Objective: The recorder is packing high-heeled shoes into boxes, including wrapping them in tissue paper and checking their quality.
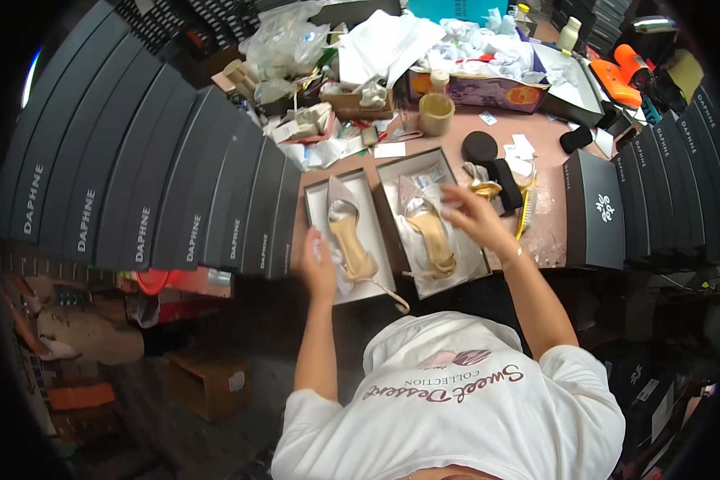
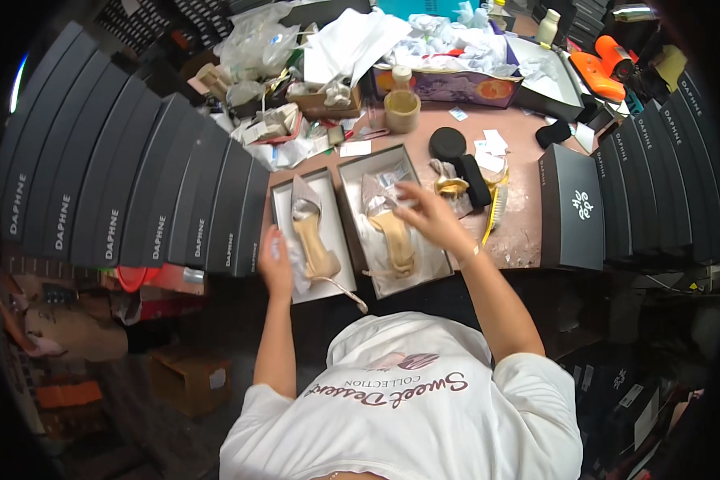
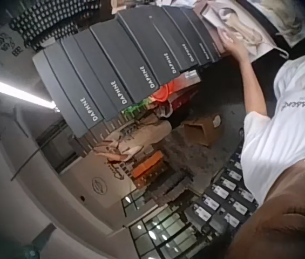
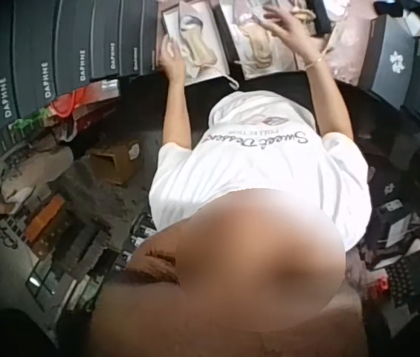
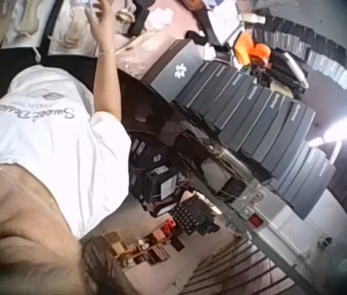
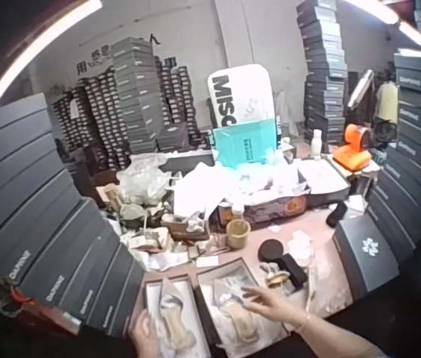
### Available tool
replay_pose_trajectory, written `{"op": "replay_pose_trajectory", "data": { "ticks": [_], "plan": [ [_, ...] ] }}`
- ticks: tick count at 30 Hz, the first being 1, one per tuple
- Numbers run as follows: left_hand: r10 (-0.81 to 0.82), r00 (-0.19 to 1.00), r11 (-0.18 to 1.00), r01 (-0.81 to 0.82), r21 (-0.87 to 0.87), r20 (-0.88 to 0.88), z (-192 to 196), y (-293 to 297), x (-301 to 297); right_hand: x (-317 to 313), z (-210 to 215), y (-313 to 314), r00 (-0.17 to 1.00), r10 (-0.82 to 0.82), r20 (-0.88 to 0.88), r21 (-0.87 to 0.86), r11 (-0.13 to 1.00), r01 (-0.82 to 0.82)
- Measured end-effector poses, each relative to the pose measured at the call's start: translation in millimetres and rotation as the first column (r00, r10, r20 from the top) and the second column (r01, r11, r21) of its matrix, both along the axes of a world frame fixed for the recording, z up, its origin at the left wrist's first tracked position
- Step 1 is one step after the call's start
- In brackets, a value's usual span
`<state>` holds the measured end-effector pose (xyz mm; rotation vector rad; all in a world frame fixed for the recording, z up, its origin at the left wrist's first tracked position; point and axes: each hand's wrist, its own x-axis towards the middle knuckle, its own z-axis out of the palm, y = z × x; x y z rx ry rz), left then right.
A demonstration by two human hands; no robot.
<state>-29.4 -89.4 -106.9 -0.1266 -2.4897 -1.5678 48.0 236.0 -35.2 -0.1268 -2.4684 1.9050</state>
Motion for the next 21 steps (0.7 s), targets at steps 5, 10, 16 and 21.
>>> {"op": "replay_pose_trajectory", "data": {
  "ticks": [5, 10, 16, 21],
  "plan": [
    [-0.257, 0.959, 0.867, 0.176, 0.466, 0.117, 86.4, 71.5, 34.7, 35.0, 38.4, -59.7, 0.969, 0.186, -0.163, -0.124, 0.97, -0.208],
    [-0.589, 0.782, 0.404, 0.066, 0.913, 0.204, 109.4, 126.2, 48.2, 9.5, 33.7, -60.5, 0.872, 0.251, -0.421, 0.222, 0.96, -0.17],
    [-0.319, 0.943, 0.751, 0.195, 0.631, 0.089, 83.7, 89.8, 12.6, -82.6, 49.8, 82.3, 0.815, -0.126, -0.566, 0.287, 0.897, 0.337],
    [0.01, 0.965, 0.87, -0.137, 0.474, 0.262, 43.9, 34.0, -7.0, -226.0, 47.4, 179.0, 0.785, -0.155, -0.6, 0.465, 0.731, 0.5]
  ]
}}
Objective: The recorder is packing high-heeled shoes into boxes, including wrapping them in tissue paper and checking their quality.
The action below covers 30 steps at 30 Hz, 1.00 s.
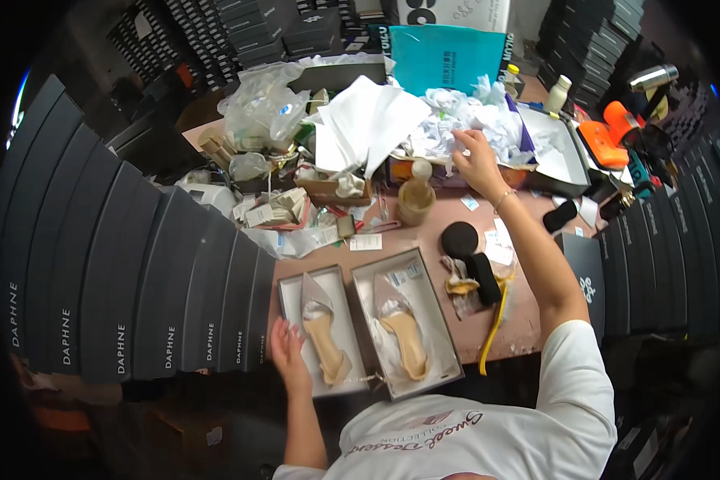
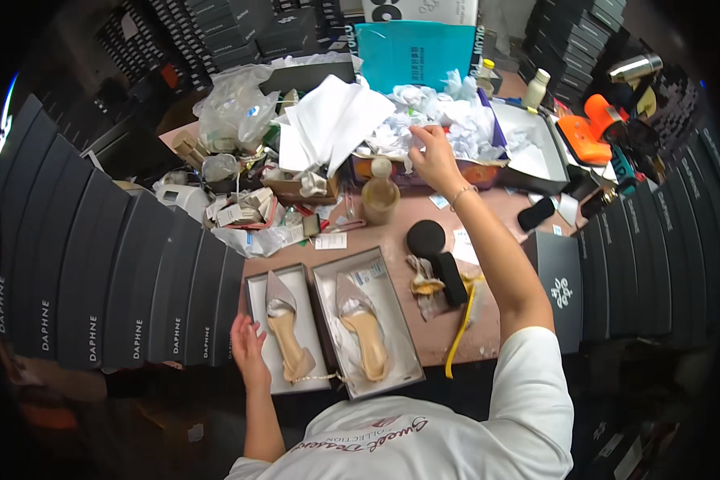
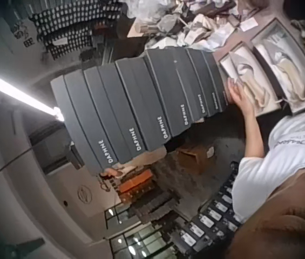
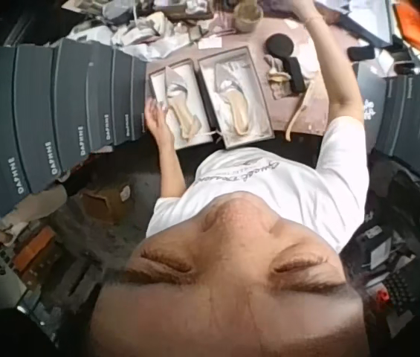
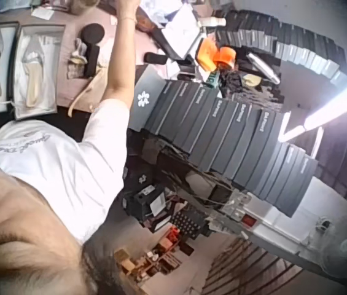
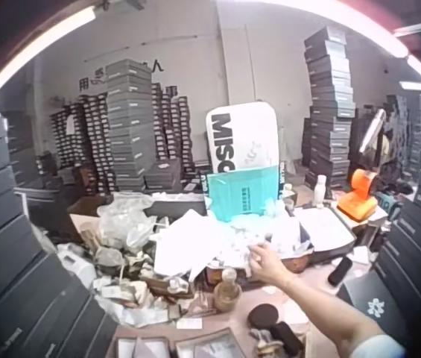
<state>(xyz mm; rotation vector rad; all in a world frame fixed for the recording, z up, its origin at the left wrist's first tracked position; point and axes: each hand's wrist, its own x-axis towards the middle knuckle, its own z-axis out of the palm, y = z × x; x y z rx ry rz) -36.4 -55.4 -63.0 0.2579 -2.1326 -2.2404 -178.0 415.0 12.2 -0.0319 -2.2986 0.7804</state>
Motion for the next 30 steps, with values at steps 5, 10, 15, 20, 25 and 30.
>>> {"op": "replay_pose_trajectory", "data": {
  "ticks": [5, 10, 15, 20, 25, 30],
  "plan": [
    [0.038, 0.984, 0.996, -0.022, -0.09, 0.172, -33.6, -23.7, 2.1, -112.2, -41.5, 20.1, 0.795, 0.27, 0.544, -0.044, 0.955, -0.294],
    [-0.129, 0.939, 0.988, 0.147, -0.035, 0.319, -62.0, -31.3, 15.4, -168.5, -51.2, 23.0, 0.418, 0.331, 0.846, -0.013, 0.796, -0.605],
    [-0.125, 0.946, 0.99, 0.137, -0.02, 0.3, -60.3, -21.9, 8.6, -186.0, -124.1, 30.9, 0.659, 0.074, 0.748, 0.274, 0.871, -0.409],
    [-0.128, 0.977, 0.877, 0.191, -0.442, 0.168, -32.8, -17.9, 16.5, -156.8, -83.7, 18.4, 0.808, 0.337, 0.483, -0.049, 0.932, -0.359],
    [-0.408, 0.912, 0.609, 0.302, -0.733, 0.036, 31.8, 9.1, 19.9, 4.0, 25.4, -34.2, 0.962, 0.144, 0.231, 0.044, 0.986, -0.158],
    [-0.591, 0.755, 0.185, 0.47, -0.863, 0.285, 23.7, 21.1, 37.7, 184.3, -1.7, -146.6, 0.512, 0.534, 0.673, -0.321, 0.834, -0.448]
  ]
}}
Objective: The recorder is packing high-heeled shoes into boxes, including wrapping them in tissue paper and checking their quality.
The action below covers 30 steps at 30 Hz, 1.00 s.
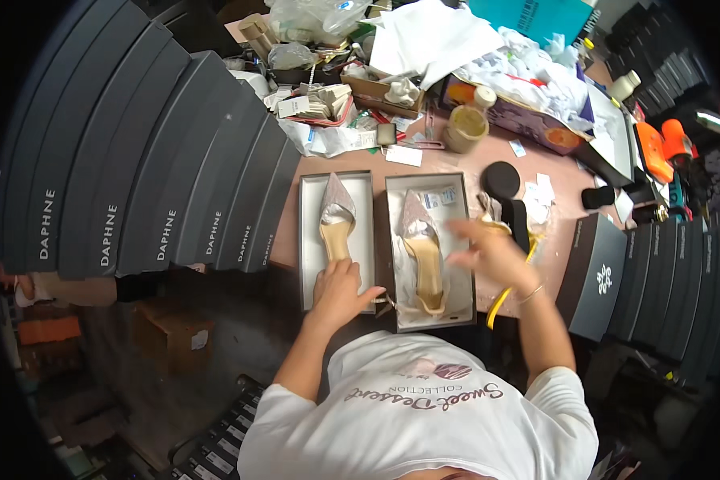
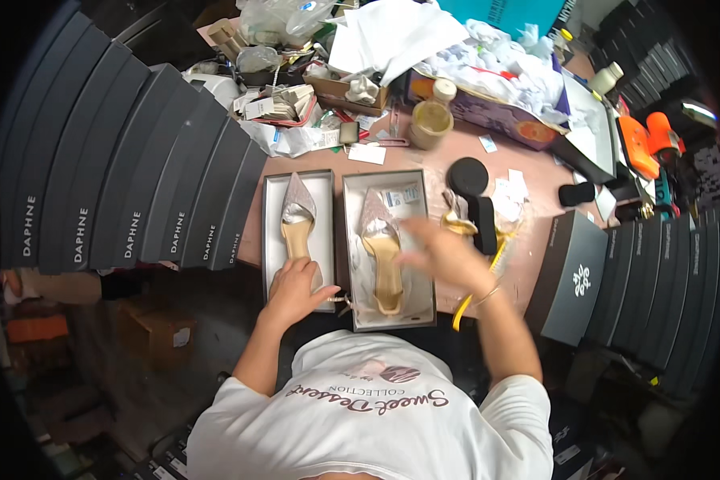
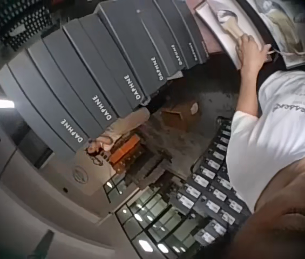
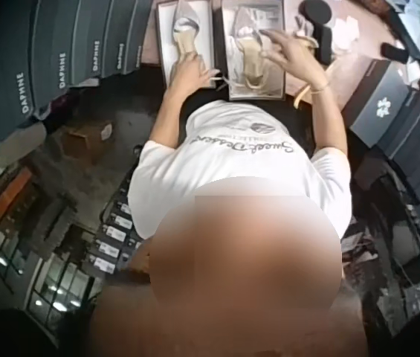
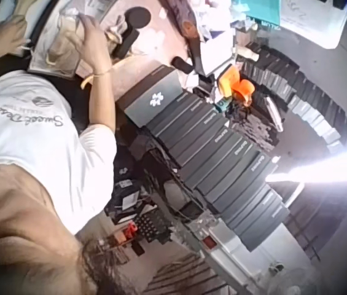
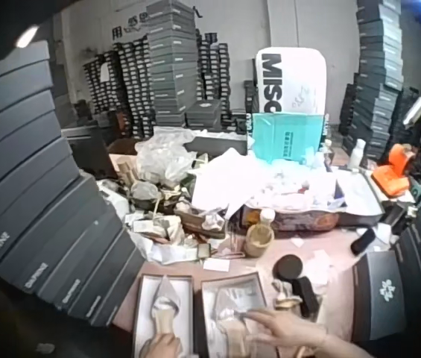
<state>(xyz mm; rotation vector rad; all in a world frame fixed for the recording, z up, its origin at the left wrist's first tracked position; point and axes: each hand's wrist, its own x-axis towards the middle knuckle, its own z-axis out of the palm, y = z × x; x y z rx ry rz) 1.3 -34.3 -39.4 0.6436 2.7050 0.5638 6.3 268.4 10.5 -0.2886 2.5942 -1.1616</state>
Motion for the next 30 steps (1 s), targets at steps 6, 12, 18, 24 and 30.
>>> {"op": "replay_pose_trajectory", "data": {
  "ticks": [6, 12, 18, 24, 30],
  "plan": [
    [0.097, 0.981, 0.986, -0.072, -0.152, 0.165, 13.2, -30.2, -11.7, 62.8, -44.5, -56.7, 0.985, 0.051, 0.168, 0.32, 0.942, -0.104],
    [0.206, 0.973, 0.963, -0.184, -0.197, 0.1, -34.7, -30.9, -46.2, 41.4, -58.0, -48.6, 0.987, 0.081, 0.137, 0.33, 0.936, -0.123],
    [0.32, 0.94, 0.947, -0.32, -0.015, 0.12, -92.9, -41.9, -59.2, 30.8, -112.5, -54.9, 0.977, -0.144, 0.155, 0.303, 0.948, 0.092],
    [0.197, 0.927, 0.657, -0.366, 0.659, 0.319, -41.3, -43.3, -16.2, 24.7, -113.8, -69.5, 0.987, -0.112, 0.119, 0.377, 0.925, 0.059],
    [-0.179, 0.82, 0.088, -0.537, 0.839, 0.543, -28.6, -25.2, 7.6, 42.3, -51.5, -33.1, 0.965, -0.238, 0.114, 0.02, 0.971, 0.237]
  ]
}}
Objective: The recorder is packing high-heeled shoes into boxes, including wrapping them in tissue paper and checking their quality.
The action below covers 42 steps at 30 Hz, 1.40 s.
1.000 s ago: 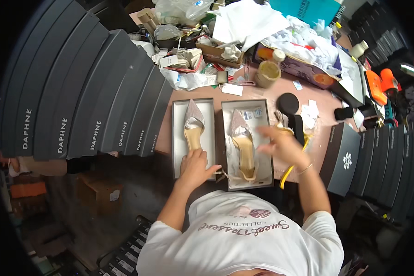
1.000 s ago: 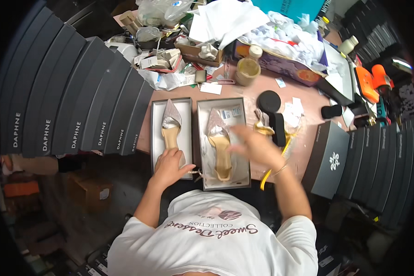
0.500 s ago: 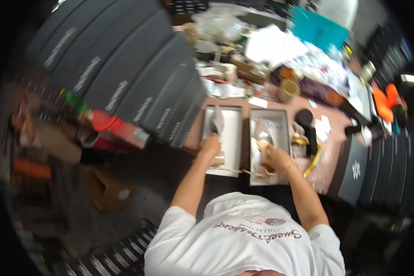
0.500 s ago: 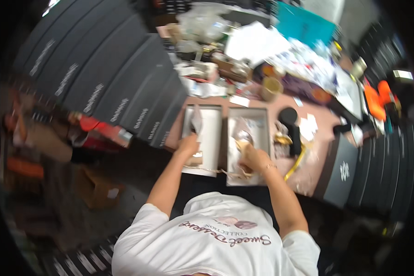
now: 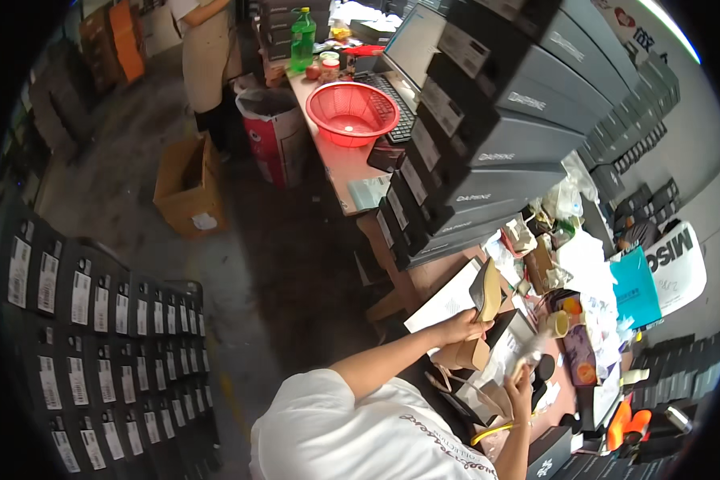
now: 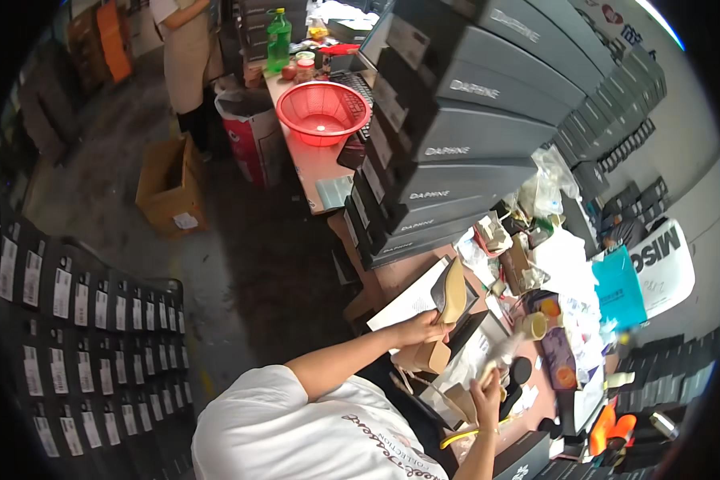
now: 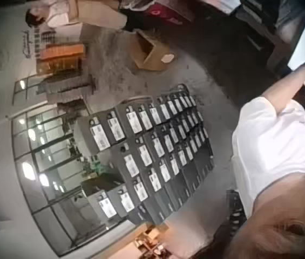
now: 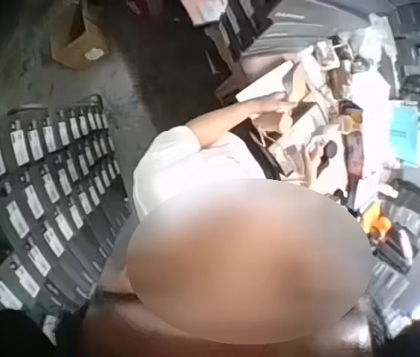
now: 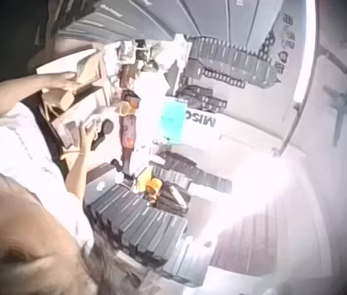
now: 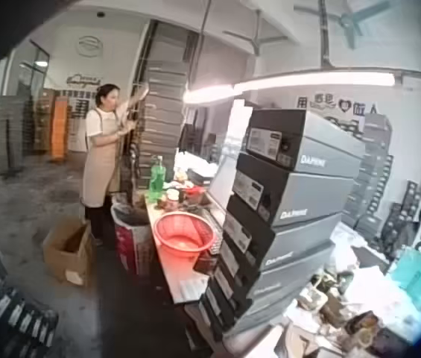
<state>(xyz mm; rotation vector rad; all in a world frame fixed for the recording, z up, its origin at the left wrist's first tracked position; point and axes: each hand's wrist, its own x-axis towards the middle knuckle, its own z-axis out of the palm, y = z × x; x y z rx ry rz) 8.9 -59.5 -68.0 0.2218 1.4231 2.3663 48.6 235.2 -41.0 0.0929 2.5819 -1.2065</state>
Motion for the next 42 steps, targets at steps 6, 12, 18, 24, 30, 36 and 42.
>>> {"op": "replay_pose_trajectory", "data": {
  "ticks": [6, 12, 18, 24, 30, 36, 42],
  "plan": [
    [-0.092, 0.996, 0.984, 0.089, 0.151, 0.015, 3.5, 18.2, 16.6, 28.2, 66.5, -24.9, 0.972, -0.227, 0.065, -0.777, 0.599, 0.192],
    [-0.227, 0.973, 0.944, 0.21, 0.255, 0.038, 7.9, 9.8, 54.3, 57.8, 45.9, -67.9, 0.974, 0.008, 0.227, -0.87, 0.451, 0.199],
    [-0.299, 0.951, 0.94, 0.279, 0.198, 0.076, 17.3, -4.9, 89.2, 72.7, 27.9, -74.1, 0.912, 0.279, 0.3, -0.922, 0.33, 0.202],
    [-0.355, 0.915, 0.933, 0.334, 0.134, 0.193, 28.7, 21.4, 85.4, 81.3, 13.5, -48.7, 0.921, 0.28, 0.271, -0.96, 0.143, 0.239],
    [-0.369, 0.899, 0.928, 0.372, 0.03, 0.236, 35.2, 38.0, 73.8, 78.6, 4.4, -35.1, 0.924, 0.291, 0.248, -0.961, -0.048, 0.273],
    [-0.418, 0.898, 0.906, 0.423, -0.008, 0.136, 43.8, 37.4, 70.3, 79.3, 1.6, -31.6, 0.937, 0.284, 0.204, -0.974, -0.04, 0.224],
    [-0.452, 0.883, 0.892, 0.449, 0.048, 0.126, 44.9, 33.5, 66.2, 77.4, 5.1, -35.8, 0.932, 0.266, 0.248, -0.961, -0.054, 0.271]
  ]
}}
